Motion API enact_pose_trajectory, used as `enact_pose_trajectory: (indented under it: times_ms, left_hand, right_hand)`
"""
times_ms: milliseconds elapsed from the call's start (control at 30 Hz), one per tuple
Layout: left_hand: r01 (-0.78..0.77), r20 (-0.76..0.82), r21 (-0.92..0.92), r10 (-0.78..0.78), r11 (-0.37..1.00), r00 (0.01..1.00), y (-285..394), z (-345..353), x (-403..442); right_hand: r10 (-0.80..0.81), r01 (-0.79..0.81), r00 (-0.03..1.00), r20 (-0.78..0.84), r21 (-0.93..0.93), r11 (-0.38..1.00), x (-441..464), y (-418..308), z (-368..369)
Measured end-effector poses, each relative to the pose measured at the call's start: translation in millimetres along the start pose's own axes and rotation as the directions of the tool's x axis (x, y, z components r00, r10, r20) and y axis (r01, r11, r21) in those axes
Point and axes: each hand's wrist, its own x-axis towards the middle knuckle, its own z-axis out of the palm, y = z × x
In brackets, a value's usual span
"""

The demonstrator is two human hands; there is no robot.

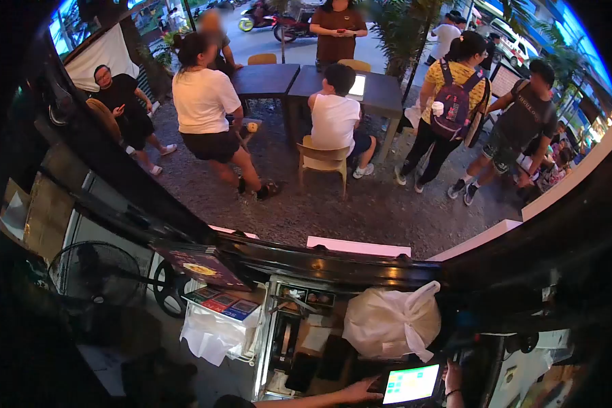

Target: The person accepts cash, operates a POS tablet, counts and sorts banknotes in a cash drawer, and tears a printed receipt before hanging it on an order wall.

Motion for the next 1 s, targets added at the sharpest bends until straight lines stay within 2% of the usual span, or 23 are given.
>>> enact_pose_trajectory:
  times_ms: [67,133,200,333,367,400,433,467,533,567,633,700,733,767,833,867,900,933,967,1000]
  left_hand:
    - [-0.029,-0.015,-0.006,0.029,1.0,0.999,-1,2,-1]
    - [-0.058,-0.038,-0.009,0.058,0.998,0.998,1,2,-4]
    - [0.011,-0.03,-0.08,-0.013,0.997,0.999,4,-1,-7]
    - [0.013,-0.054,-0.082,-0.017,0.997,0.998,12,-3,-19]
    - [0.014,-0.055,-0.003,-0.014,1.0,0.998,14,-3,-22]
    - [0.015,-0.055,0.077,-0.01,0.997,0.998,18,-4,-25]
    - [0.016,-0.052,0.079,-0.012,0.997,0.999,34,-4,-36]
    - [-0.064,-0.039,0.138,0.07,0.988,0.997,50,-4,-51]
    - [-0.191,-0.022,0.232,0.202,0.954,0.979,84,-6,-81]
    - [-0.188,-0.031,0.235,0.201,0.954,0.979,106,-10,-100]
    - [-0.269,-0.061,0.265,0.294,0.926,0.954,157,-16,-144]
    - [-0.382,-0.14,0.535,0.524,0.754,0.84,199,-22,-187]
    - [-0.414,-0.195,0.618,0.641,0.668,0.742,229,-20,-214]
    - [-0.414,-0.207,0.742,0.767,0.527,0.607,256,-17,-239]
    - [-0.258,-0.158,0.937,0.945,0.235,0.286,301,4,-286]
    - [-0.085,-0.125,0.987,0.983,0.137,0.136,321,28,-309]
    - [0.045,0.018,0.999,0.996,-0.022,0.088,333,44,-335]
    - [0.015,0.252,0.966,0.931,-0.257,-0.262,329,51,-341]
    - [0.107,0.283,0.958,0.832,-0.265,-0.477,313,74,-370]
    - [0.111,0.284,0.958,0.831,-0.264,-0.477,291,141,-384]
  right_hand:
    - [-0.028,0.028,0.999,-0.019,0.0,1.0,0,2,-1]
    - [-0.032,0.032,0.999,0.002,-0.088,0.996,-8,-11,2]
    - [-0.05,0.05,0.999,0.001,-0.096,0.994,0,-1,2]
    - [-0.046,0.049,0.998,0.035,-0.08,0.996,3,3,-2]
    - [-0.045,0.047,0.998,0.033,-0.076,0.996,2,0,-2]
    - [-0.086,0.09,0.996,0.034,-0.166,0.982,-2,-9,1]
    - [-0.125,0.131,0.991,0.04,-0.257,0.958,-8,-10,0]
    - [-0.12,0.126,0.992,0.039,-0.254,0.959,-1,5,-6]
    - [-0.34,0.333,0.936,0.091,-0.537,0.775,16,25,-14]
    - [-0.487,0.452,0.87,0.078,-0.521,0.724,-14,-7,-14]
    - [-0.743,0.648,0.668,0.046,-0.527,0.55,-98,-98,-4]
    - [-0.7,0.682,0.703,0.126,-0.398,0.613,-172,-201,-18]
    - [-0.779,0.777,0.617,0.111,-0.246,0.58,-197,-231,-24]
    - [-0.848,0.85,0.525,0.074,-0.092,0.518,-220,-257,-32]
    - [-0.99,0.965,0.116,0.075,-0.246,0.095,-276,-305,-63]
    - [-0.998,0.966,-0.054,0.01,-0.254,-0.055,-298,-319,-75]
    - [-0.974,0.942,-0.221,-0.049,-0.27,-0.2,-316,-323,-93]
    - [-0.93,0.898,-0.366,-0.036,-0.275,-0.343,-319,-318,-131]
    - [-0.862,0.832,-0.506,-0.024,-0.277,-0.48,-320,-314,-169]
    - [-0.861,0.832,-0.508,-0.024,-0.273,-0.484,-340,-314,-187]
